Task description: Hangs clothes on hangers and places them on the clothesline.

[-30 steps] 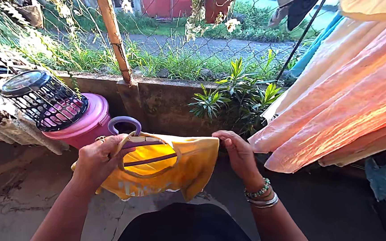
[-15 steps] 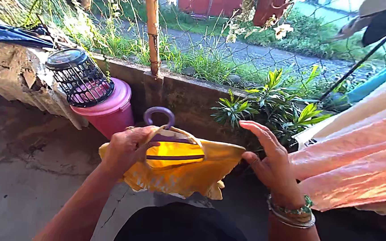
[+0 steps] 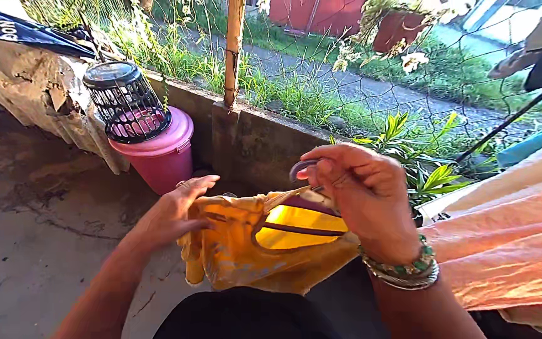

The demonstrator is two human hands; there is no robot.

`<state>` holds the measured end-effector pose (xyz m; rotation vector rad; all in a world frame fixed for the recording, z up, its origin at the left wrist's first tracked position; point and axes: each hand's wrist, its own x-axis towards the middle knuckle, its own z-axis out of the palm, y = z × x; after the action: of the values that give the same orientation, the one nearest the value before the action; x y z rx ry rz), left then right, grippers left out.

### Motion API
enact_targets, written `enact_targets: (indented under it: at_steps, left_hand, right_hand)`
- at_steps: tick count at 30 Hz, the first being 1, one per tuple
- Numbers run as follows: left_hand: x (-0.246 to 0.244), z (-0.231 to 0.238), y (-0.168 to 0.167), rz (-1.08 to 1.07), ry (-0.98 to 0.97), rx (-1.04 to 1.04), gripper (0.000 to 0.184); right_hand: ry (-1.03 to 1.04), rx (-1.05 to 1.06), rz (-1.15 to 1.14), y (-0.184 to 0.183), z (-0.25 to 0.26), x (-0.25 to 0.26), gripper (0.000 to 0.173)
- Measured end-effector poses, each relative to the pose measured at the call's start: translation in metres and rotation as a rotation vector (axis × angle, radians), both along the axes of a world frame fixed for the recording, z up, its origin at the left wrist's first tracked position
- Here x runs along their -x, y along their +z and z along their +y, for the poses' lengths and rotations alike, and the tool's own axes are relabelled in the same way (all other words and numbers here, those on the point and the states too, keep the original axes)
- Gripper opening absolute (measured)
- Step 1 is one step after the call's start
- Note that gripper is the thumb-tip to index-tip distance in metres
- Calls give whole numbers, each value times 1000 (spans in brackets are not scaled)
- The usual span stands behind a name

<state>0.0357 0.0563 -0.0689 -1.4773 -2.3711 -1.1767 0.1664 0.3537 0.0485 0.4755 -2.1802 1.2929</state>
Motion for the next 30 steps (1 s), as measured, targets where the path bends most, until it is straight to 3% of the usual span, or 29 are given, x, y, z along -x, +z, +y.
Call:
enact_targets:
  at_steps: [3, 4, 7, 11, 14, 17, 21, 26, 30]
  left_hand:
    - [18, -28, -24, -11, -28, -82, 28]
    - [15, -33, -18, 56, 23, -111, 26]
    - [1, -53, 20, 185, 224, -256, 27]
    - [6, -73, 21, 218, 380, -336, 30]
    - [6, -74, 2, 194, 347, -179, 27]
    - [12, -70, -10, 235, 336, -54, 30]
    - [20, -41, -6, 286, 256, -217, 36]
    - [7, 31, -16, 186, 98, -44, 61]
    - [23, 55, -31, 33, 79, -168, 55]
  right_hand:
    - [-31, 9, 122, 28, 12, -18, 16]
    - [-61, -32, 174, 37, 14, -27, 16]
    - [-223, -310, 307, 30, 18, -46, 21]
    - [-429, -579, 198, -52, 44, -6, 25]
    - [-581, -380, 179, -37, 73, -18, 27]
    - [-529, -208, 309, -20, 71, -24, 24]
    - [-436, -249, 234, -35, 49, -8, 21]
    - [-351, -182, 284, -32, 32, -2, 21]
    - [-318, -255, 297, -16, 32, -12, 21]
